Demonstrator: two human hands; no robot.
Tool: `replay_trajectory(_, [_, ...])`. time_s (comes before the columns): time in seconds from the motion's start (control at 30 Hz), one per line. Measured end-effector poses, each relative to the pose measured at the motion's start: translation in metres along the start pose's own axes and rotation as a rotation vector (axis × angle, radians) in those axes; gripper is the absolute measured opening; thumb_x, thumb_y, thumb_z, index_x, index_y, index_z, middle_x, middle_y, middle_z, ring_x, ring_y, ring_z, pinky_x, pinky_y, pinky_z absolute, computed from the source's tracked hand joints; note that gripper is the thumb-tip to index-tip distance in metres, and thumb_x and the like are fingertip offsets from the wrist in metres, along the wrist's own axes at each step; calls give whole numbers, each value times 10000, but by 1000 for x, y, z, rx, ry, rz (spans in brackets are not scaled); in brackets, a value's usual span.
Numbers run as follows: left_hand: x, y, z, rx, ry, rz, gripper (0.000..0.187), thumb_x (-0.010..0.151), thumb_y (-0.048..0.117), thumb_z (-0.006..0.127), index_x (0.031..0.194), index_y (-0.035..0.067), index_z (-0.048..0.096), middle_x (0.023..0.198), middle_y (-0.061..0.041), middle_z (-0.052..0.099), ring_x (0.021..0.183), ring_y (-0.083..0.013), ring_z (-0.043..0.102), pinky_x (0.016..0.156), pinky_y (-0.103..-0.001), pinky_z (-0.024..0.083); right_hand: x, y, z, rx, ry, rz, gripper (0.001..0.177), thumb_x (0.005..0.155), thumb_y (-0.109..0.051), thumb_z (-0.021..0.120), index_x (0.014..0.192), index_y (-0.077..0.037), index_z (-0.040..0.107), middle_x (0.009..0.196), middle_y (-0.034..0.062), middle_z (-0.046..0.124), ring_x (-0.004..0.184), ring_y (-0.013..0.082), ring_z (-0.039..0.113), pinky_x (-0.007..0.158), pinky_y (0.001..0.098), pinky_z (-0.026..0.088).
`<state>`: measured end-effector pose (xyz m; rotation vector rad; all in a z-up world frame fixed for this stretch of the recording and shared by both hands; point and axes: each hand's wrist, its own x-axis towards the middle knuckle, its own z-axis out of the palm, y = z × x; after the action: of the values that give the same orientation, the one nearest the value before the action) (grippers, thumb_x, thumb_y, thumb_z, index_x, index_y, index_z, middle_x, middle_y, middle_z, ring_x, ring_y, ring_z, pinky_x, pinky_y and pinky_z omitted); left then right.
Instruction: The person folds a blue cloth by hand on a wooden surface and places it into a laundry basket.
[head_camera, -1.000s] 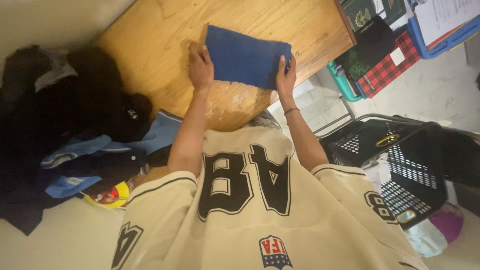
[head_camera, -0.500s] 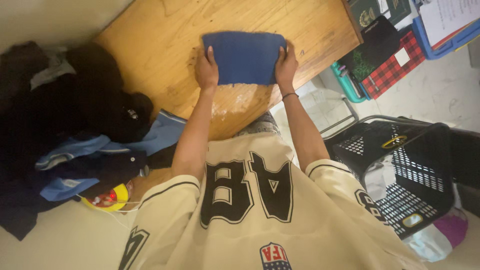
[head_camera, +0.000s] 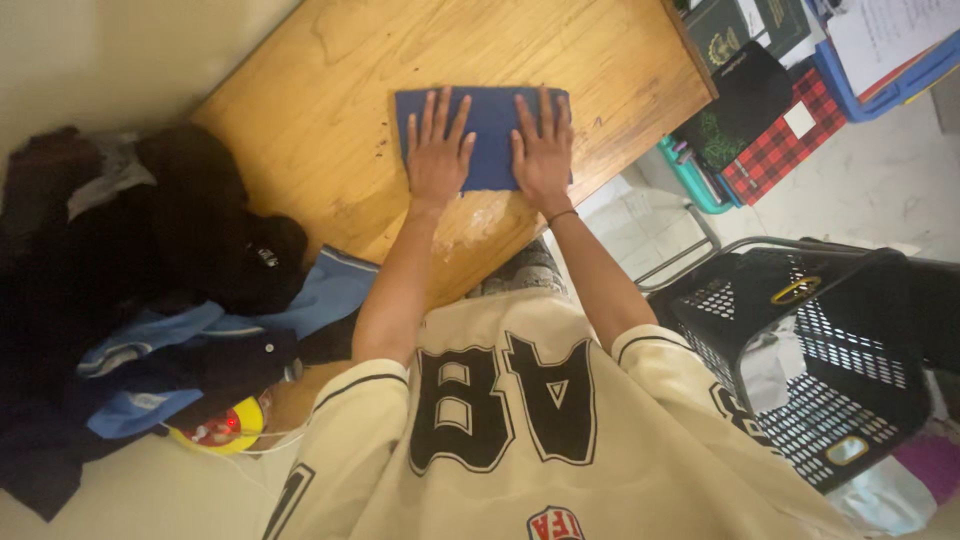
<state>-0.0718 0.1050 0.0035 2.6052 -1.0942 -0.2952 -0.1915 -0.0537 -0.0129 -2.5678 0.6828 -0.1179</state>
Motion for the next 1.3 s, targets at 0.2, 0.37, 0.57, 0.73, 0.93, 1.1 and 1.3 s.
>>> replay_trajectory(0.2, [-13, -23, -1, 94, 26, -125, 551, 1127, 372, 451, 1644, 228, 329, 1714, -63, 183, 1579, -334, 168, 1245, -623, 144, -21, 34, 12, -26, 69, 153, 536, 1123, -331, 444, 1640, -224, 351, 1720, 109, 234, 1541, 478, 180, 1248, 637, 213])
replay_trajectory(0.37, [-2, 3, 13, -12, 222, -153, 587, 1120, 371, 440, 1655, 180, 291, 1733, -120, 160, 1596, -395, 138, 1273, -629, 154, -15, 18, 20, 118, 249, 283, 541, 1142, -365, 406, 1650, -198, 326, 1730, 109, 182, 1564, 524, 85, 1260, 640, 184])
replay_trajectory(0.57, [-19, 20, 5, 53, -22, -109, 516, 1102, 430, 450, 1602, 345, 354, 1713, -61, 201, 1585, -316, 171, 1246, -650, 130, -15, -3, 3, -65, -102, 197, 482, 1113, -368, 367, 1594, -347, 383, 1722, 21, 242, 1569, 474, 108, 1223, 650, 196])
replay_trajectory(0.73, [-29, 5, -4, 43, -19, -126, 511, 1108, 425, 413, 1608, 329, 369, 1707, -43, 217, 1571, -305, 175, 1205, -696, 100, -24, 26, 5, -43, 8, 260, 501, 1122, -366, 370, 1620, -313, 364, 1706, 91, 278, 1542, 480, 132, 1206, 657, 225])
replay_trajectory(0.93, [-27, -4, 8, -42, 198, -300, 452, 1119, 441, 514, 1566, 415, 449, 1682, -140, 238, 1531, -389, 280, 1273, -546, 272, -16, 43, -2, 207, 0, 394, 574, 1094, -402, 492, 1626, -222, 373, 1509, 190, 502, 1411, 405, 480, 1229, 484, 385])
replay_trajectory(1.1, [-23, -26, 36, -504, 321, -479, 594, 1070, 399, 585, 1607, 233, 394, 1620, -219, 420, 1514, -419, 341, 1254, -483, 302, -10, 59, 18, 555, 139, 272, 672, 1025, -443, 619, 1513, -15, 447, 1422, 264, 599, 1321, 382, 592, 1099, 406, 474])
replay_trajectory(1.3, [-19, -66, 53, -920, 289, -572, 832, 959, 437, 695, 1566, 1, 329, 1588, -220, 403, 1475, -297, 405, 1198, -360, 329, -28, 71, 38, 1407, 60, 589, 708, 1060, -495, 531, 1474, 79, 555, 1464, 196, 613, 1343, 276, 564, 1130, 372, 459])
